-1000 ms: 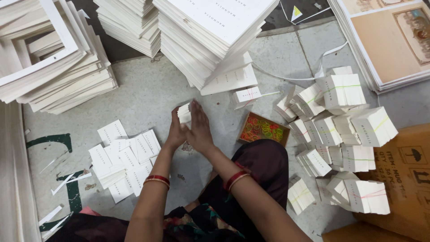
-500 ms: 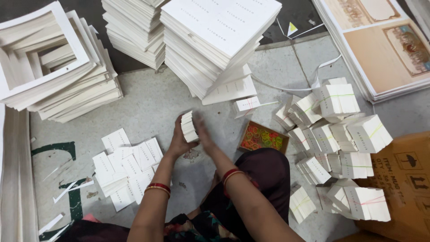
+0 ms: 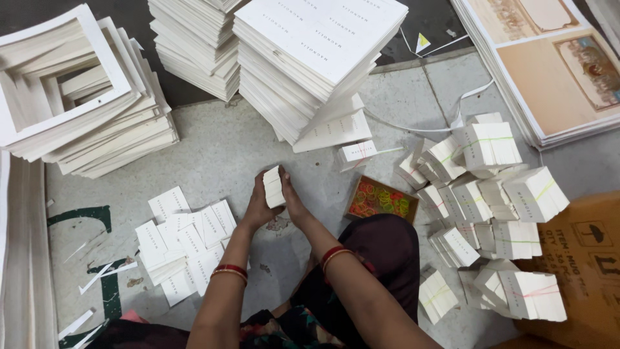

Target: The person sits on the floor of a print workshop surrounded by stacks of printed cards. They count small printed cards one at a time into groups, square up each stack by tapping it, and secure the stacks with rubber bands, placing finished bundles aside.

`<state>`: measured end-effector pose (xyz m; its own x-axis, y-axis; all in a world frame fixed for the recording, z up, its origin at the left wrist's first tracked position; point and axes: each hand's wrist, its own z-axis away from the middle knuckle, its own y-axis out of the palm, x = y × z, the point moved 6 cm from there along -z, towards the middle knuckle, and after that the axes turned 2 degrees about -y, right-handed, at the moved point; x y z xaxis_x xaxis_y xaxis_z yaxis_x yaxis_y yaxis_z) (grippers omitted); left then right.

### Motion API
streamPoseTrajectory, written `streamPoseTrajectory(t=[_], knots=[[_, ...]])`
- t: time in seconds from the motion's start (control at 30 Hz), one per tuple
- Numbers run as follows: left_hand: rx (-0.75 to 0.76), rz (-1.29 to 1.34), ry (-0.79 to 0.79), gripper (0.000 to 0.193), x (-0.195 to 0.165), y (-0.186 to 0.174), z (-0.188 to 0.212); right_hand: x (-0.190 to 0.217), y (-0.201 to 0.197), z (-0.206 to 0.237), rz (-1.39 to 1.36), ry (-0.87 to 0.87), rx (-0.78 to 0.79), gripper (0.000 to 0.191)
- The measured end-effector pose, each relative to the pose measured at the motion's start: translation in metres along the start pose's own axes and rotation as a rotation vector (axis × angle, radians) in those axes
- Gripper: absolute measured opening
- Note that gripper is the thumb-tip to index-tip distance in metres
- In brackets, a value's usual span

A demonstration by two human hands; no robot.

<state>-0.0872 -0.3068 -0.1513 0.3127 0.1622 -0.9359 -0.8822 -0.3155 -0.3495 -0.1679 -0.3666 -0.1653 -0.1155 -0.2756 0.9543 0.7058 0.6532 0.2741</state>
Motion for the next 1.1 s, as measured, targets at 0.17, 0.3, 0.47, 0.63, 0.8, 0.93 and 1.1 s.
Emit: streamPoseTrajectory(t=[0.17, 0.3, 0.47, 0.63, 0.8, 0.93, 1.1], knots=[[-0.052, 0.022, 0.307, 0.108, -0.017, -0.003, 0.002, 0.044, 0.024, 0.017, 1.236, -0.411, -0.033, 0.079], [-0.115, -0.003, 0.434, 0.101, -0.025, -0.007, 0.006, 0.031, 0.033, 0.02, 1.293, -0.246, 0.121, 0.074], [-0.015, -0.031, 0.06, 0.116, -0.008, -0.003, 0.0, 0.019, -0.011, -0.001, 0.195, -0.166, -0.205, 0.078], [-0.005, -0.031, 0.059, 0.115, -0.013, -0.004, -0.001, -0.006, 0.005, 0.004, -0.092, 0.185, -0.01, 0.083], [0.018, -0.083, 0.067, 0.108, -0.012, -0.004, 0.0, 0.011, 0.011, 0.009, -0.13, 0.082, -0.01, 0.083], [-0.04, -0.056, 0.097, 0.11, -0.013, -0.001, 0.004, 0.015, 0.011, 0.012, -0.11, 0.068, -0.021, 0.085], [-0.013, 0.026, -0.01, 0.12, -0.011, -0.007, 0.003, 0.02, 0.011, 0.011, -0.14, 0.095, -0.003, 0.088]])
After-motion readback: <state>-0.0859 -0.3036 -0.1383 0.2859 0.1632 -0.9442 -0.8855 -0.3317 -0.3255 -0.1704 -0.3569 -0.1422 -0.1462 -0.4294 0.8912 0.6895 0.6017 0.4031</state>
